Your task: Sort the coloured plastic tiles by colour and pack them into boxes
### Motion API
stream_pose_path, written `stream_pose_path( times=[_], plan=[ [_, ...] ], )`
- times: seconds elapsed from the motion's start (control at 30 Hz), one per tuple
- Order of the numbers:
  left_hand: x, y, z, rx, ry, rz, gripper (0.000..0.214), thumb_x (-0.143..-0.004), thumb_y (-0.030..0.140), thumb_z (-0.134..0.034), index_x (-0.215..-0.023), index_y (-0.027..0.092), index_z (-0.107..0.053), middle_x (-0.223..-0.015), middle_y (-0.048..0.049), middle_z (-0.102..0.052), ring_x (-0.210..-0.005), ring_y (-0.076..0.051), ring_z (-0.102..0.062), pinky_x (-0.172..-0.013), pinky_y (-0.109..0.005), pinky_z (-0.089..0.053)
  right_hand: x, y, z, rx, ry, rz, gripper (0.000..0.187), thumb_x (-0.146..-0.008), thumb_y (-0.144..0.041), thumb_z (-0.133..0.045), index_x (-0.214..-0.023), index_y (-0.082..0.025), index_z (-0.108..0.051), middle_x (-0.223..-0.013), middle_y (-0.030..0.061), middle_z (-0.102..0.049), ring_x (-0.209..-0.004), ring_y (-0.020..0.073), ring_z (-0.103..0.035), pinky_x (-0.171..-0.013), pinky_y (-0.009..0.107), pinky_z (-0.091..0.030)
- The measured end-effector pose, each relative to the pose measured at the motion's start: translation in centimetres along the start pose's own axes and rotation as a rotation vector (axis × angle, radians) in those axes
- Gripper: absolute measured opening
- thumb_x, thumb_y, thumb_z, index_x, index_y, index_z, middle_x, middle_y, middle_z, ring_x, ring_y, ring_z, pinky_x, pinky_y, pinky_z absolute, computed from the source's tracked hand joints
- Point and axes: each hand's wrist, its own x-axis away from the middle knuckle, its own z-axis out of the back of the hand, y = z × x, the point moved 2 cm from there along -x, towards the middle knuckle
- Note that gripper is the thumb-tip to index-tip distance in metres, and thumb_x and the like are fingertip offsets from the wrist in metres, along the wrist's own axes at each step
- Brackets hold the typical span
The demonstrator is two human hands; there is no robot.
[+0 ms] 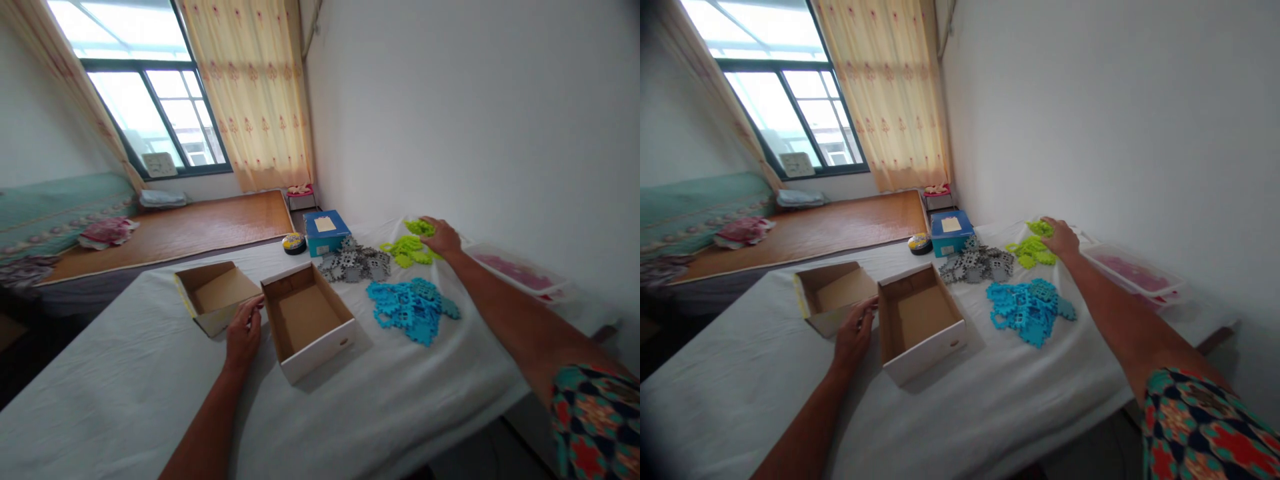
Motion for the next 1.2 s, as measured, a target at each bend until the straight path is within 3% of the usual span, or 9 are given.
stream_pose_path(
  times=[0.13, 0.3, 0.4, 0.53, 0.63, 0.73, 0.97, 1.07, 1.2],
  plan=[
    [0.2, 0.5, -0.2, 0.019, 0.0, 0.012, 0.033, -0.092, 0.027, -0.041, -0.115, 0.019, -0.063, -0.11, -0.009, -0.065, -0.096, -0.019, -0.063, -0.079, -0.032, -0.052, 1.7, -8.2, 1.6, -0.537, 0.005, 0.148, 0.065, -0.072, -0.041, -0.071, -0.132, -0.024, -0.055, -0.12, 0.0071, -0.065, -0.105, 0.0283, -0.062, -0.093, 0.045, -0.05],
    [0.4, 0.6, -0.4, 0.03, 0.006, 0.007, 0.032, -0.092, 0.024, -0.041, -0.116, 0.02, -0.062, -0.113, -0.0084, -0.064, -0.097, -0.018, -0.063, -0.08, -0.031, -0.052, 8.0, -21.7, 2.0, -1.145, -0.423, 0.211, 0.082, -0.066, -0.047, -0.077, -0.139, -0.024, -0.047, -0.114, 0.0065, -0.068, -0.095, 0.0254, -0.067, -0.082, 0.042, -0.056],
    [0.5, 0.5, -0.5, 0.042, 0.007, -0.004, 0.032, -0.092, 0.022, -0.041, -0.116, 0.021, -0.062, -0.113, -0.0081, -0.064, -0.098, -0.018, -0.062, -0.081, -0.03, -0.052, 11.3, -26.8, 1.0, -1.18, -0.556, 0.236, 0.079, -0.065, -0.047, -0.079, -0.136, -0.025, -0.05, -0.121, 0.0067, -0.065, -0.104, 0.0264, -0.064, -0.091, 0.044, -0.052],
    [0.6, 0.4, -0.6, 0.052, 0.004, -0.017, 0.032, -0.092, 0.02, -0.041, -0.116, 0.021, -0.061, -0.113, -0.0079, -0.064, -0.096, -0.017, -0.063, -0.082, -0.031, -0.052, 13.2, -28.7, 0.1, -1.016, -0.767, 0.316, 0.079, -0.069, -0.056, -0.075, -0.138, -0.027, -0.049, -0.141, 0.0091, -0.051, -0.122, 0.0299, -0.054, -0.104, 0.049, -0.042],
    [0.6, 0.5, -0.6, 0.054, 0.01, -0.019, 0.031, -0.092, 0.02, -0.041, -0.115, 0.02, -0.062, -0.113, -0.0081, -0.064, -0.095, -0.017, -0.063, -0.083, -0.032, -0.051, 12.5, -27.5, 1.2, -0.955, -0.792, 0.388, 0.064, -0.081, -0.062, -0.059, -0.135, -0.028, -0.053, -0.141, 0.0087, -0.052, -0.125, 0.0297, -0.051, -0.107, 0.051, -0.038],
    [0.5, 0.6, -0.6, 0.054, 0.005, -0.015, 0.031, -0.093, 0.022, -0.041, -0.116, 0.02, -0.061, -0.115, -0.0084, -0.063, -0.096, -0.018, -0.063, -0.083, -0.032, -0.052, 9.5, -24.1, 2.5, -0.876, -0.604, 0.398, 0.055, -0.086, -0.061, -0.052, -0.13, -0.027, -0.057, -0.136, 0.0069, -0.056, -0.126, 0.0278, -0.05, -0.108, 0.05, -0.037],
    [0.4, 0.7, -0.3, 0.033, -0.013, -0.005, 0.033, -0.094, 0.029, -0.041, -0.118, 0.019, -0.06, -0.115, -0.0087, -0.063, -0.097, -0.019, -0.062, -0.082, -0.033, -0.052, -1.9, -7.4, 0.6, -0.407, -0.168, 0.165, 0.074, -0.077, -0.056, -0.063, -0.139, -0.02, -0.046, -0.141, 0.0148, -0.05, -0.126, 0.0332, -0.05, -0.104, 0.051, -0.04],
    [0.3, 0.5, -0.2, 0.012, -0.021, 0.006, 0.033, -0.094, 0.032, -0.041, -0.118, 0.019, -0.06, -0.113, -0.0087, -0.063, -0.097, -0.019, -0.062, -0.081, -0.033, -0.052, -4.1, -2.3, -2.6, -0.028, -0.386, 0.262, 0.095, -0.061, -0.05, -0.077, -0.144, -0.017, -0.041, -0.147, 0.0179, -0.042, -0.136, 0.0368, -0.037, -0.113, 0.052, -0.026],
    [0.3, 0.3, 0.0, -0.003, -0.025, 0.011, 0.034, -0.094, 0.035, -0.041, -0.118, 0.02, -0.06, -0.11, -0.0079, -0.063, -0.097, -0.019, -0.061, -0.08, -0.032, -0.052, -4.5, -0.2, -7.4, 0.177, -0.778, 0.39, 0.122, -0.044, -0.055, -0.084, -0.148, -0.019, -0.034, -0.152, 0.0186, -0.034, -0.139, 0.0369, -0.031, -0.113, 0.05, -0.022]
  ],
)
